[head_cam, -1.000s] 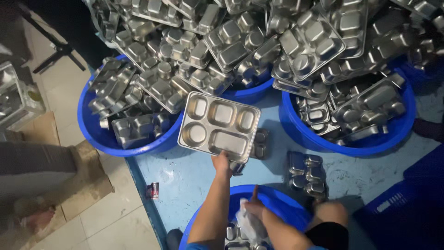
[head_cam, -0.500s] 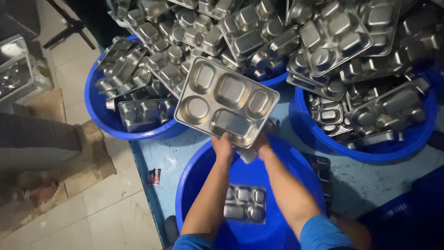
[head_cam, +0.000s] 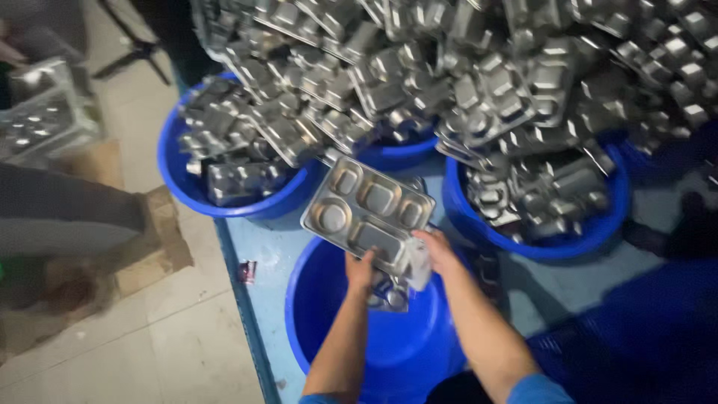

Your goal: The person wipes stainless steel compartmentalized trays with a white cloth, picking them from a large pile and placing them into blue tubs. The person handles trays one at a time, wiping both sides before stacking them in the tubs.

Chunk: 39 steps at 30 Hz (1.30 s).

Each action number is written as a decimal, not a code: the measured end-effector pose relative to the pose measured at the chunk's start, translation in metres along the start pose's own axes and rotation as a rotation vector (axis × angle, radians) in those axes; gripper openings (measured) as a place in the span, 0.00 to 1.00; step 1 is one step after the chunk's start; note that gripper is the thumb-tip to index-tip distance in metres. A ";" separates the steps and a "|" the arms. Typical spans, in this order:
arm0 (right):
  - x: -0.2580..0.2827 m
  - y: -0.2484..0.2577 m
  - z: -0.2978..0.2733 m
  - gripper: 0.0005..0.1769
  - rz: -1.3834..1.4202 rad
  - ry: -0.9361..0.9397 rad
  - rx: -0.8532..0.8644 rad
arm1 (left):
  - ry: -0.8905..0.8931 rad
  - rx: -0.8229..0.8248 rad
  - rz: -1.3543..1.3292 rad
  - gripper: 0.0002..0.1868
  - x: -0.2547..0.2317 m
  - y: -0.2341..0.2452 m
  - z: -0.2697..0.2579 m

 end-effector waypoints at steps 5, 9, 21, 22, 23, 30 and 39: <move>-0.067 -0.019 -0.066 0.14 0.284 -0.074 -0.149 | 0.112 -0.034 0.147 0.25 0.003 0.066 -0.054; -0.074 -0.008 -0.093 0.14 0.345 -0.232 -0.247 | 0.229 -0.141 -0.002 0.19 0.000 0.066 -0.058; -0.043 -0.014 -0.100 0.20 0.101 -0.269 -0.336 | 0.156 -0.109 0.126 0.14 -0.010 0.096 -0.054; -0.037 -0.027 -0.096 0.22 -0.003 -0.088 -0.281 | 0.153 -0.046 0.091 0.15 -0.021 0.095 -0.046; -0.027 -0.045 -0.094 0.25 -0.111 0.092 -0.232 | 0.151 0.017 0.058 0.16 -0.032 0.094 -0.041; 0.030 -0.203 -0.155 0.46 -0.934 1.010 0.051 | 0.178 0.396 0.108 0.23 -0.113 0.101 -0.074; 0.142 -0.277 -0.178 0.39 -0.834 1.160 -0.080 | -0.057 0.466 -0.094 0.24 -0.235 0.137 -0.099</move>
Point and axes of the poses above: each hand's wrist, its own z-axis towards the middle knuckle, its own y-axis out of the back of the hand, x = y × z, the point moved 3 cm from there along z, towards the middle knuckle, and after that the axes turned 5 degrees about y, right-handed, at the moved point
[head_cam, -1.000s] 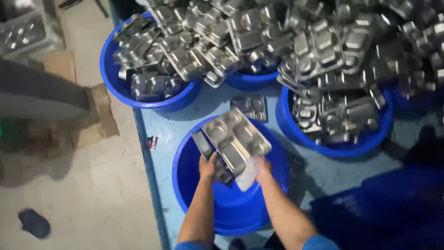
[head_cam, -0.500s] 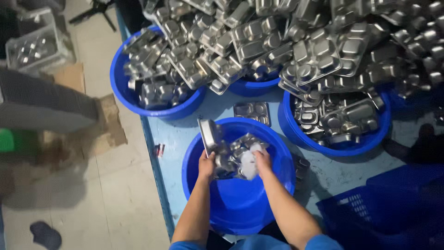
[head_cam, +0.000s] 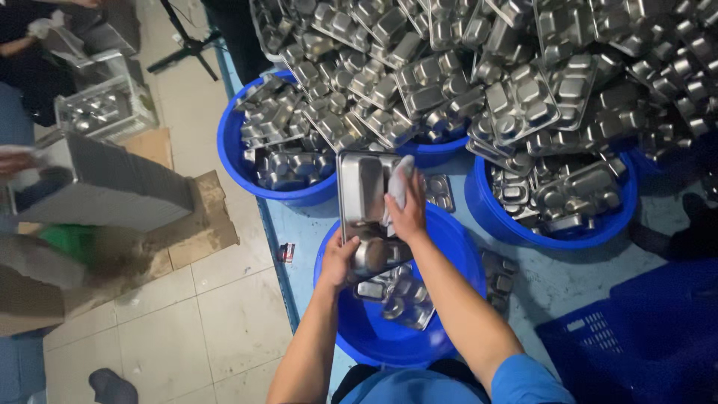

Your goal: The person wipes stainless steel compartmentalized trays with a white cloth, picking them from a large pile and placing them into blue tubs. The person handles trays one at a time, wiping both sides before stacking them in the tubs.

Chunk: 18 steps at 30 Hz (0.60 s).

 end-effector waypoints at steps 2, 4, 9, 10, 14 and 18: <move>0.015 -0.001 -0.015 0.30 0.034 -0.087 0.154 | -0.082 -0.075 -0.089 0.25 -0.010 0.002 -0.005; 0.037 0.015 -0.045 0.23 0.109 0.239 0.225 | -0.107 -0.101 -0.200 0.27 -0.007 -0.008 -0.001; 0.010 0.061 -0.021 0.29 -0.217 0.123 -0.080 | -0.076 -0.035 -0.075 0.28 0.017 -0.021 -0.016; -0.005 0.067 0.007 0.28 -0.144 0.005 -0.144 | -0.029 -0.012 -0.093 0.28 0.021 -0.021 -0.015; -0.021 0.080 0.062 0.23 -0.150 -0.012 -0.143 | 0.033 0.106 -0.094 0.28 0.040 -0.040 -0.024; 0.032 0.054 -0.008 0.26 0.145 0.172 0.048 | -0.054 -0.022 -0.113 0.26 0.012 -0.047 -0.013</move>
Point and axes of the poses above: each hand's wrist, its own z-axis towards the middle knuckle, its own y-axis out of the back of the hand, x = y × z, the point moved 3 cm from there along z, towards the middle knuckle, and after that the axes turned 5 degrees about y, right-handed, at the moved point
